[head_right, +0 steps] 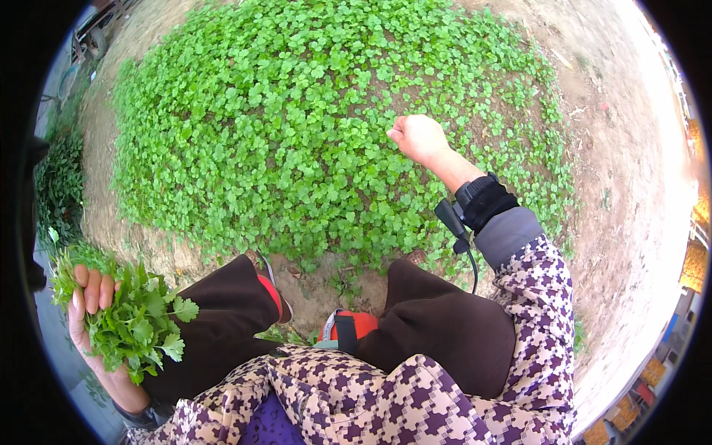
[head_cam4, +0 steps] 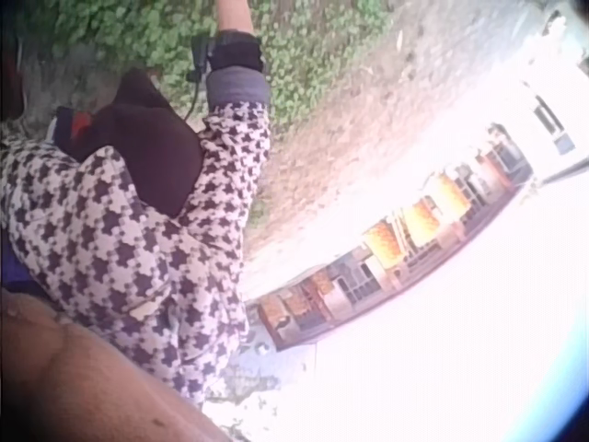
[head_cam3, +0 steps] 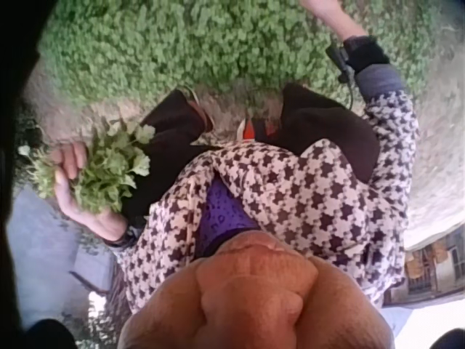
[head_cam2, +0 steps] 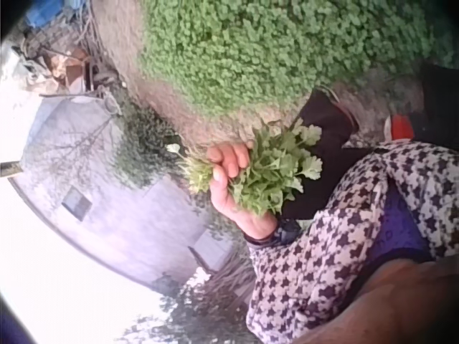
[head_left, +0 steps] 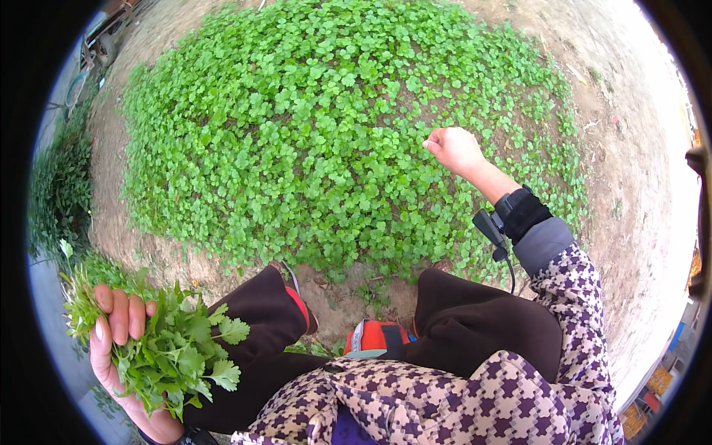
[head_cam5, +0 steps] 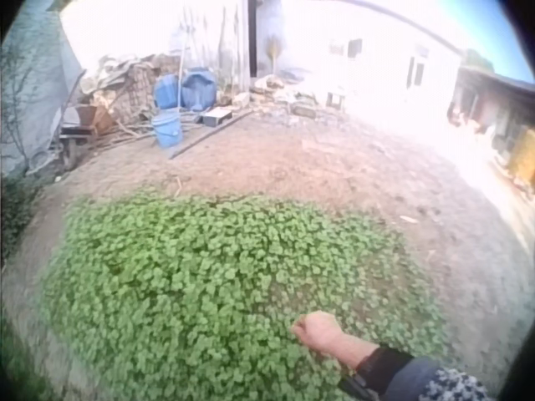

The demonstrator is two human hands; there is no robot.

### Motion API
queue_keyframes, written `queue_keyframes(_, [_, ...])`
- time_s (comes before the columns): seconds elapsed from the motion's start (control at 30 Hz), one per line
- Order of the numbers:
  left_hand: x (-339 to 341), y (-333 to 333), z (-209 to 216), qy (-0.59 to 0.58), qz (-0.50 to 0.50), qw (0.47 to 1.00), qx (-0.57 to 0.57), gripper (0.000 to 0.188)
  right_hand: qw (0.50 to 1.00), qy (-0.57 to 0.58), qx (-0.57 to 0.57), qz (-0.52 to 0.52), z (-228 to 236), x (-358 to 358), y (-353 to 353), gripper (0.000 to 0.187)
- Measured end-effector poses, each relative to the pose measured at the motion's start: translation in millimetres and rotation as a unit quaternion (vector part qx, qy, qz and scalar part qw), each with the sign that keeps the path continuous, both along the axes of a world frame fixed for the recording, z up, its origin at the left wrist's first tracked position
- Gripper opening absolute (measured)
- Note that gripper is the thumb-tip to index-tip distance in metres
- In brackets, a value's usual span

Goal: The person squats in a garden patch and repeatedly plucks small green leafy plants by hand, gathering them into a growing bunch held in the left hand. The person moves slightly along the rows to reach new plants and continues harvesting until the end of the clip.

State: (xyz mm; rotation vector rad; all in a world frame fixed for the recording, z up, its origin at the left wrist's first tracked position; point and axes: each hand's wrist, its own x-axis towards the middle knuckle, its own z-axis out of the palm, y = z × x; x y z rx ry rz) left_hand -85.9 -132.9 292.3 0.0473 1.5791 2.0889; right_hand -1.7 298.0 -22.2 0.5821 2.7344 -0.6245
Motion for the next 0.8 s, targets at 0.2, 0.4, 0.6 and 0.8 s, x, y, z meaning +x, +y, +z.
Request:
queue_keyframes(0.2, [-12.6,12.2,-6.3,-0.011,-0.006,1.000,-0.014,0.017,0.994,0.060,-0.025,0.087,-34.7,-24.5,-4.0,0.040])
queue_keyframes(0.4, [-21.0,23.7,-9.9,-0.032,0.028,0.998,-0.038,0.021,0.984,-0.004,0.012,0.175,-62.2,-37.7,-32.3,0.060])
queue_keyframes(0.6, [-22.5,31.8,-11.5,-0.026,0.036,0.997,-0.067,0.016,0.979,-0.050,-0.044,0.191,-64.0,-14.0,-73.1,0.056])
queue_keyframes(0.8, [-23.7,35.1,-14.0,-0.021,0.027,0.997,-0.068,0.015,0.976,-0.063,-0.056,0.203,-66.6,0.7,-91.3,0.056])
